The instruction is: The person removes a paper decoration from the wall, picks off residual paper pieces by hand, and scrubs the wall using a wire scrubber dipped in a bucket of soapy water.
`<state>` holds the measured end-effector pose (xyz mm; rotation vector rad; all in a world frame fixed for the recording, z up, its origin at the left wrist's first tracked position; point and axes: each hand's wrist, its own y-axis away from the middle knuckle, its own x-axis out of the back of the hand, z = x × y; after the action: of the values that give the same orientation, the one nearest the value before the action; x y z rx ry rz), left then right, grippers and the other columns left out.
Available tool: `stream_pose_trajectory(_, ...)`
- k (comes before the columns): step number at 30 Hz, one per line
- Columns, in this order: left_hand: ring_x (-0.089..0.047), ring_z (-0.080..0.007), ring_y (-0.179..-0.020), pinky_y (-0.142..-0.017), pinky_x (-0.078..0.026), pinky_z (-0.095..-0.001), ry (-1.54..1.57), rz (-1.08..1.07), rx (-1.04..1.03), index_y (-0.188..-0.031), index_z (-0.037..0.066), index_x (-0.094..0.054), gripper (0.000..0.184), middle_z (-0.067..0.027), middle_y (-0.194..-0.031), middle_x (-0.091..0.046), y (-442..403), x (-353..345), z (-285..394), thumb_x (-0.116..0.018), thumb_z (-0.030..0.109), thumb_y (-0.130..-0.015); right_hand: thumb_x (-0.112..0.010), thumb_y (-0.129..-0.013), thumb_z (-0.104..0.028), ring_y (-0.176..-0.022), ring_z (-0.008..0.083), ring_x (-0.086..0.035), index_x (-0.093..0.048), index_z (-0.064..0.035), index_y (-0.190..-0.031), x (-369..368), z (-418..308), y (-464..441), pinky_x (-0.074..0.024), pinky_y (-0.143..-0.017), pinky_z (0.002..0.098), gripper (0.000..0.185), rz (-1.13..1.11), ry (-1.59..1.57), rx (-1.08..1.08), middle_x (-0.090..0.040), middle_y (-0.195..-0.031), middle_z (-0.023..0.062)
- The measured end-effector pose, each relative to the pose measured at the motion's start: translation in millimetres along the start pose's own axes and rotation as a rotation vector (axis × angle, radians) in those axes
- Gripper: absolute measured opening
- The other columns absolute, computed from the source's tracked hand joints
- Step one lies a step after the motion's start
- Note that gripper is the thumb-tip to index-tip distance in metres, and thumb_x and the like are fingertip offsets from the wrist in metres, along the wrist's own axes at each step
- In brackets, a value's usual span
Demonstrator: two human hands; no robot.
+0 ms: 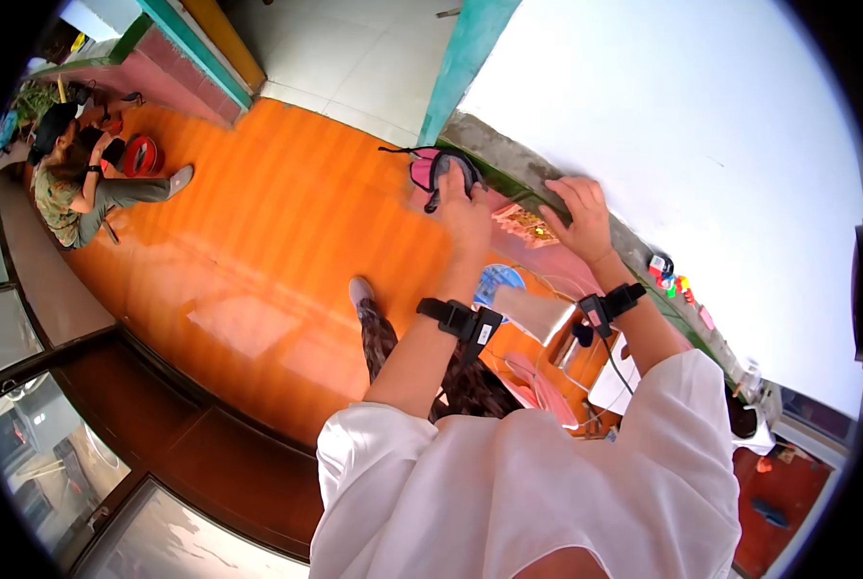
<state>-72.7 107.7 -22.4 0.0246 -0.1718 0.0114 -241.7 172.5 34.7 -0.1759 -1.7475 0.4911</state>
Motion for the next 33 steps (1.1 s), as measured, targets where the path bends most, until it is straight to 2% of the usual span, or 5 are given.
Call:
stream_pose_trajectory(4,-0.045,-0.0389,-0.107,-0.091,-0.038,-0.0368,0.061,0.026,-0.047,-0.124,-0.008,-0.04,0.047,-0.0229,-0.117,-0.044,18,-19,-5,-0.051,0.004,-0.08,-0.07,-0.068,-0.015,-0.093,0.028,-0.05,-0.059,-0.0087,-0.102,-2,0,-1,-0.042,-0.082,0.0385,0.037,-0.004,-0.017,-0.013,-0.055,-0.098,0.0084)
stream_pose_trajectory(5,-0.048,-0.04,-0.099,-0.084,-0.041,-0.0397,0.03,0.039,-0.084,-0.124,-0.006,-0.04,0.045,-0.0234,-0.112,-0.045,22,-23,-5,-0.049,-0.002,-0.08,-0.069,-0.067,-0.014,-0.093,0.0285,-0.05,-0.059,-0.0085,-0.102,-1,1,-1,-0.0421,-0.081,0.0388,0.037,-0.001,-0.013,-0.008,-0.055,-0.098,0.0086)
stream_pose_trajectory(8,-0.049,-0.0388,-0.095,-0.081,-0.042,-0.0393,0.078,0.192,-0.141,-0.124,-0.006,-0.041,0.045,-0.0227,-0.11,-0.045,13,-27,-3,-0.048,-0.004,-0.08,-0.068,-0.067,-0.012,-0.093,0.029,-0.05,-0.058,-0.0081,-0.101,0,-1,-3,-0.0421,-0.081,0.0389,0.036,-0.013,-0.03,-0.019,-0.055,-0.098,0.0091)
stream_pose_trajectory(17,-0.052,-0.0364,-0.086,-0.072,-0.045,-0.0368,0.115,0.195,-0.131,-0.121,-0.006,-0.046,0.042,-0.0211,-0.103,-0.049,5,-16,0,-0.049,-0.006,-0.079,-0.067,-0.065,-0.008,-0.09,0.0289,-0.051,-0.059,-0.0076,-0.098,0,-3,-6,-0.0433,-0.079,0.0382,0.033,0.01,-0.018,-0.006,-0.055,-0.097,0.0089)
stream_pose_trajectory(33,-0.05,-0.0389,-0.098,-0.082,-0.043,-0.0374,0.087,0.073,-0.087,-0.12,-0.004,-0.046,0.044,-0.0223,-0.107,-0.051,24,-24,-30,-0.051,-0.006,-0.076,-0.067,-0.066,-0.008,-0.091,0.0279,-0.051,-0.06,-0.0081,-0.097,-2,-2,-4,-0.0444,-0.078,0.0363,0.032,0.009,-0.024,-0.009,-0.056,-0.097,0.0079)
